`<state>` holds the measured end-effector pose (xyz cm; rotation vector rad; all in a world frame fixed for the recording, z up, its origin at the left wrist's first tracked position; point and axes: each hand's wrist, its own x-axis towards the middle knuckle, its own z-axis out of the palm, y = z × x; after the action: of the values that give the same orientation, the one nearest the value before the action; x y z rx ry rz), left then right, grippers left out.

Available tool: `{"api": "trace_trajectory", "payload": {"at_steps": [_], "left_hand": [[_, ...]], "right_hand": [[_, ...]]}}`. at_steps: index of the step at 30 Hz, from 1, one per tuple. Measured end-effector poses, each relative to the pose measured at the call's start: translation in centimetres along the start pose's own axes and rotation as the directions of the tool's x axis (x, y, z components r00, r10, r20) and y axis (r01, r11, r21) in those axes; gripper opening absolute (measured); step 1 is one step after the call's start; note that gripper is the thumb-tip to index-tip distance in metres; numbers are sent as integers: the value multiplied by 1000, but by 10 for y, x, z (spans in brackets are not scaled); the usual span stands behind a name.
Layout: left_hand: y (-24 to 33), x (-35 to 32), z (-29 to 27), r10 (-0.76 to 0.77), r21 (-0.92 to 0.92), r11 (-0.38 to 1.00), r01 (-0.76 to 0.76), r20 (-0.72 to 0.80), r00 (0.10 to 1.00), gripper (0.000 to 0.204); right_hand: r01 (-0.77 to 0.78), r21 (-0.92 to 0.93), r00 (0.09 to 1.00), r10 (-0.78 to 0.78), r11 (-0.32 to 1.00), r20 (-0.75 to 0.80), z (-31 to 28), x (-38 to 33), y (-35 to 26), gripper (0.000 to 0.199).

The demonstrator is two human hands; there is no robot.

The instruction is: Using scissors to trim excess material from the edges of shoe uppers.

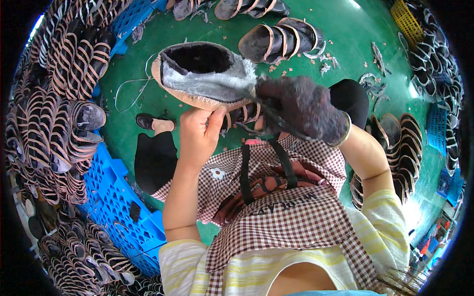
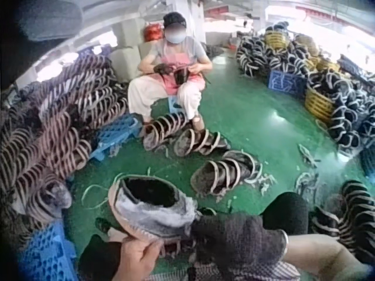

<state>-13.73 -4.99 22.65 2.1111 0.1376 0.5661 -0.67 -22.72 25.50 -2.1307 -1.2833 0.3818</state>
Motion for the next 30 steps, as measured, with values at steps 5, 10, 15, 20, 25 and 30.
{"api": "trace_trajectory", "payload": {"at_steps": [5, 10, 15, 20, 25, 30], "left_hand": [[-19, -11, 25, 51, 3, 999, -51, -44, 998, 12], [-42, -31, 45, -234, -40, 971, 236, 51, 971, 21], [-82, -25, -2, -470, -197, 883, 426, -367, 803, 27], [-93, 71, 18, -756, -980, 62, 188, 77, 650, 44], [-137, 54, 3, -812, -989, 90, 115, -6, 584, 31], [-224, -19, -1, -476, 357, 671, 651, -466, 746, 17]], "right_hand": [[-170, 833, 939, 344, 526, -26, 49, 13, 67, 30], [251, 668, 891, 102, 700, -443, 87, 17, 61, 50], [115, 580, 841, 232, 806, -490, 91, 22, 77, 56], [155, 189, 938, -84, 970, -337, 79, 24, 68, 47], [248, -164, 951, -272, 955, -149, 81, 25, 117, 50], [-246, 714, 935, 356, 655, -4, 44, 46, 166, 31]]}}
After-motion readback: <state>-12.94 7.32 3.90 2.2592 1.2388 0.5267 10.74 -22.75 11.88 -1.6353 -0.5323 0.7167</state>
